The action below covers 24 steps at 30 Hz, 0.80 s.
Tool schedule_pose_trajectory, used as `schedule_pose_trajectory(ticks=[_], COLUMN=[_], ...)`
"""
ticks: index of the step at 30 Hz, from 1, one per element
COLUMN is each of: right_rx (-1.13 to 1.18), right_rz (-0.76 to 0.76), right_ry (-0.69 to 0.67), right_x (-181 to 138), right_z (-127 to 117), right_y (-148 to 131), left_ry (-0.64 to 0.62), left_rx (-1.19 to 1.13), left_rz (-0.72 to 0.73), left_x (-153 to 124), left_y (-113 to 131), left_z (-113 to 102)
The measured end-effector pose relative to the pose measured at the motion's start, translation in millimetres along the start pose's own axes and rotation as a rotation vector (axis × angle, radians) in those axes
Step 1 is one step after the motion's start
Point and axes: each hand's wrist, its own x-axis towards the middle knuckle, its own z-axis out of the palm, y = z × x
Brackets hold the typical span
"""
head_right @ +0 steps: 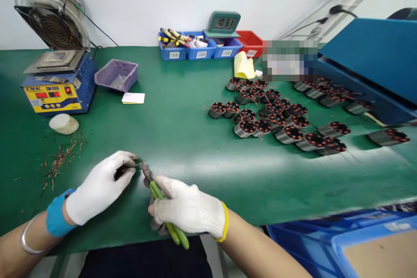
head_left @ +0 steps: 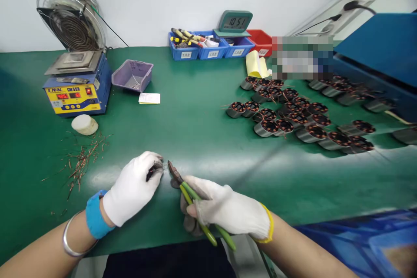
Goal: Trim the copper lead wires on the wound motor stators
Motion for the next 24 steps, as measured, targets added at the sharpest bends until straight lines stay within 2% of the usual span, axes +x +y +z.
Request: schedule_pose_trajectory(ticks=[8, 10, 12, 15, 17, 19, 21, 22, 24], right_rx=[-0.073, -0.098, -0.268, -0.813, -1.158, -1.365, -1.451, -1.461, -1.462], right_rz=[-0.020, -0.035, -0.035, -0.079, -0.125, -0.200, -0.376, -0.493, -0.690], right_ry=[-0.051, -0.026, 0.082, 0.406, 0.619, 0.733, 0.755, 0.729, 0.640], right_x=[6.2, 5.9, 2.6, -5.2, -8.2, -6.5, 1.2, 7.4, 23.4], right_z=[-3.6, -5.1, -6.4, -5.1, -0.1, 9.3, 22.0, 28.5, 39.0], right_y=[-6.5, -12.7, -17.8, -17.6, -14.2, -14.1, -20.4, -25.5, -36.7], left_ry=[-0.023, -0.031, -0.021, 0.013, 0.103, 0.249, 0.361, 0.370, 0.265], left_rx=[-0.006, 0.005, 0.001, -0.066, -0.139, -0.223, -0.291, -0.312, -0.308], left_rz=[0.009, 0.005, -0.004, -0.063, -0.123, -0.161, -0.174, -0.176, -0.170], left_x=[0.3, 0.6, 0.2, -1.0, -1.1, -0.3, 1.7, 2.8, 4.9], left_y=[-2.9, -1.8, 0.4, 3.9, 4.1, 1.6, -3.1, -5.8, -10.8], left_z=[1.1, 1.1, -0.5, -8.2, -16.6, -25.5, -33.5, -37.2, -44.5])
